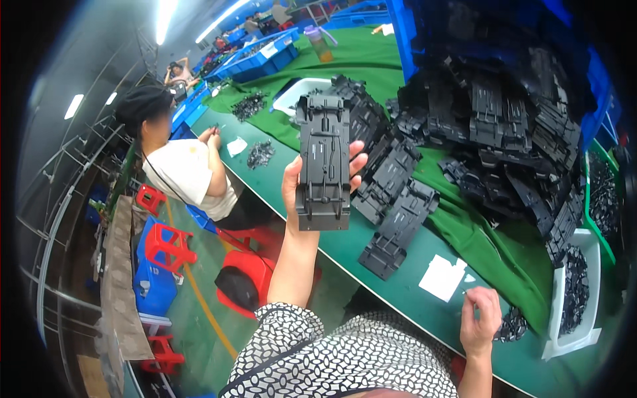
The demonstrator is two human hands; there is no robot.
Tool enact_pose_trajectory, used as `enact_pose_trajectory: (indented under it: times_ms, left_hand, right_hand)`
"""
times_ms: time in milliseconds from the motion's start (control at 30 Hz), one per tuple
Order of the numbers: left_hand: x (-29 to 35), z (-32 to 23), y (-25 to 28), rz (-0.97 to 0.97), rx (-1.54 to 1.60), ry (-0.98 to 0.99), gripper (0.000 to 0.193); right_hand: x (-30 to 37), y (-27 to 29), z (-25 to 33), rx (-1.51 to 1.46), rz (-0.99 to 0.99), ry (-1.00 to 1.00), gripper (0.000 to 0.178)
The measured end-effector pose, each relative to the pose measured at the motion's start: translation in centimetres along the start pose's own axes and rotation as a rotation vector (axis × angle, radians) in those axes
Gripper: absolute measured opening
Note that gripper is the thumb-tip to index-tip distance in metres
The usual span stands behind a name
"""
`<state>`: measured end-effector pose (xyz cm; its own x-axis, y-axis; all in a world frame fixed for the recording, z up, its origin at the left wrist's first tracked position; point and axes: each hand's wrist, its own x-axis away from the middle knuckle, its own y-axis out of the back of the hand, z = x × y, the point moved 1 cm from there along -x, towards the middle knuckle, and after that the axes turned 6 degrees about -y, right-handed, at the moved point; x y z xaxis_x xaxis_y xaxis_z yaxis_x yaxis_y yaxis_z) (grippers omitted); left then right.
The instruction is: The person touches small plastic pieces onto glue on a paper sheet, attaches them onto toy car chassis by hand, and stacks the assembled chassis on the table.
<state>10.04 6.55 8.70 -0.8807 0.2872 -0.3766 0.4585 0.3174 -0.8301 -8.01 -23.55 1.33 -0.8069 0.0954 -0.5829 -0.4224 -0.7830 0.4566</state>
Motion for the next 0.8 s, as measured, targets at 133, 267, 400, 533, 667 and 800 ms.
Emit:
enact_pose_trajectory:
  times_ms: [133,267,400,533,667,800]
  left_hand:
    - [0.4,0.7,0.2,0.003,-0.015,-0.006,0.069]
    - [0.7,1.0,0.3,-0.005,0.005,0.012,0.068]
    - [1.0,1.2,0.2,-0.034,-0.012,0.004,0.067]
    - [1.2,1.3,0.4,-0.029,0.005,0.002,0.066]
    - [1.4,1.2,0.7,-0.026,0.026,0.018,0.066]
    - [1.8,1.3,0.7,-0.028,-0.005,-0.005,0.068]
  right_hand:
    - [0.4,0.3,0.1,0.003,-0.017,-0.014,0.030]
    - [0.4,0.2,-0.1,0.012,-0.018,-0.028,0.030]
    - [0.3,0.2,0.0,0.013,-0.014,-0.052,0.028]
    - [0.5,0.2,-0.1,0.015,-0.009,-0.050,0.028]
    - [0.5,0.0,-0.3,0.017,0.006,-0.067,0.027]
    - [0.6,0.1,-0.2,0.035,0.001,-0.073,0.026]
